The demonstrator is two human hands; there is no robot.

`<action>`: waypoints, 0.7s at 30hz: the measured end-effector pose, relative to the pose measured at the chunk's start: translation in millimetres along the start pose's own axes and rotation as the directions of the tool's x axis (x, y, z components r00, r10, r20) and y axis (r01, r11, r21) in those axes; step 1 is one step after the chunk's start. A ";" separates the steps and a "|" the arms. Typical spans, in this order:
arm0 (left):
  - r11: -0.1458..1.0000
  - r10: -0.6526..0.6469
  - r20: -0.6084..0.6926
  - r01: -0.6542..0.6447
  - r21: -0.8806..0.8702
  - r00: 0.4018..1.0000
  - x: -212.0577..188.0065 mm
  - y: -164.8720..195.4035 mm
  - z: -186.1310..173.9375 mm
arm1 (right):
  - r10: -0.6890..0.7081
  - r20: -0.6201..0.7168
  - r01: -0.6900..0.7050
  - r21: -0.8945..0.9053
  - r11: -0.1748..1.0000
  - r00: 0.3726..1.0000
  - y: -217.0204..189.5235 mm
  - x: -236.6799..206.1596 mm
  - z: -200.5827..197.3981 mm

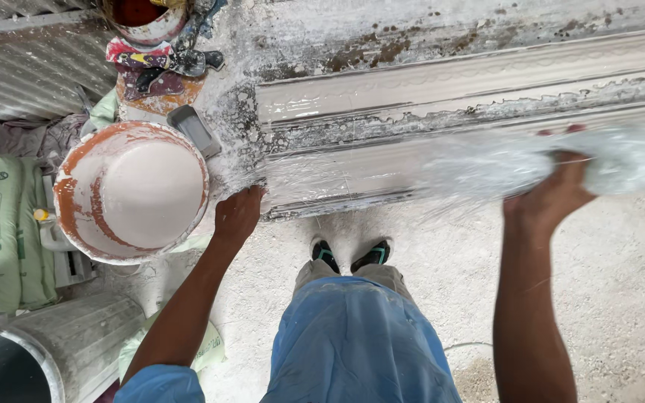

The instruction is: The person repeatedly pulls wet fiberglass strands from a bucket and lays them in parallel lines across a long rectangular mold. The person then uses a small white tool to press and smooth the strands into the mold surface.

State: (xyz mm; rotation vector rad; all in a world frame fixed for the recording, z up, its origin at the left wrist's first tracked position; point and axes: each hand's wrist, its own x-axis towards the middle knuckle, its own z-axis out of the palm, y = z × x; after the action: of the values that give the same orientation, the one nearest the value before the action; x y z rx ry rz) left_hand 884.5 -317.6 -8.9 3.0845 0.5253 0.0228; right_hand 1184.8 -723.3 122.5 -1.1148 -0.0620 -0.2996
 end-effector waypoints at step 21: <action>0.962 -0.072 -0.155 0.028 -0.272 0.985 2.5 24.1 -34.9 | 0.009 0.061 -0.006 -0.046 0.999 0.998 9.8 17.0 8.8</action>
State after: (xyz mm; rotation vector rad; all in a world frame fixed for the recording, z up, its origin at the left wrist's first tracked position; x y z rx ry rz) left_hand 894.2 -339.2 26.3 2.8166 0.5541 0.3219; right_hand 1204.5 -715.0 121.2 -1.1698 -0.1060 -0.2612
